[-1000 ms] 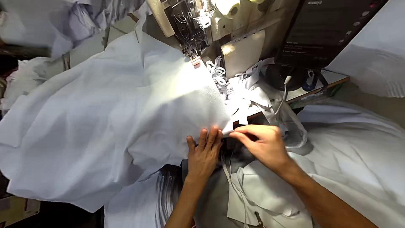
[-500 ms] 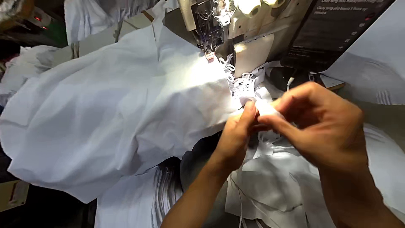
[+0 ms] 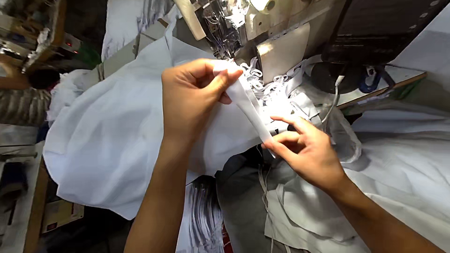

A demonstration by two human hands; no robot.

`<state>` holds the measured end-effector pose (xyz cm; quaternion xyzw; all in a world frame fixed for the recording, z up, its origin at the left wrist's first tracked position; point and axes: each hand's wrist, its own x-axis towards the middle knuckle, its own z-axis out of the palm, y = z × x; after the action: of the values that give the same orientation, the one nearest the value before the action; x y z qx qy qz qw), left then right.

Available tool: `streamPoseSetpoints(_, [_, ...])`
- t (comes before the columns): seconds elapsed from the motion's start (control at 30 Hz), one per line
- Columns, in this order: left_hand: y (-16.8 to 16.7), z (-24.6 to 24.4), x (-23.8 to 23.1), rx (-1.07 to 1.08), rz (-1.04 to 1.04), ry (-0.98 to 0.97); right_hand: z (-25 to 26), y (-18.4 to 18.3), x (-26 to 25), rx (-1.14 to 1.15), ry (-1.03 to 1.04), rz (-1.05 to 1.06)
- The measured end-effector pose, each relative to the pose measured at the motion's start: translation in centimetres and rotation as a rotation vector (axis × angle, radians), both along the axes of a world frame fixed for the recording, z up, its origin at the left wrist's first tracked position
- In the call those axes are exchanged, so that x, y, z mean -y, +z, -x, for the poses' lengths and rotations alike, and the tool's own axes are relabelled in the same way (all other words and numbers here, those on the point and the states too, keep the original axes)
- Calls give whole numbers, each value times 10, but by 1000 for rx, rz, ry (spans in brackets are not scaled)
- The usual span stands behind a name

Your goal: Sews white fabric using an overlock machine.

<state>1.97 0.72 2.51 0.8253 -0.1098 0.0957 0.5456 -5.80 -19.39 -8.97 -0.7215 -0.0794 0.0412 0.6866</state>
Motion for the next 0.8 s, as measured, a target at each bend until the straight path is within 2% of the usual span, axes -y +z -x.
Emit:
streamPoseSetpoints(0.13, [-6, -16, 5, 64, -110, 3, -18, -7, -5, -182, 57, -56])
streamPoseSetpoints(0.4, [-11, -15, 3, 87, -82, 45, -22, -9, 1, -196, 98, -137])
streamPoseSetpoints(0.8, [-8, -15, 2, 39, -120, 30, -16, -16, 2, -186, 76, -133])
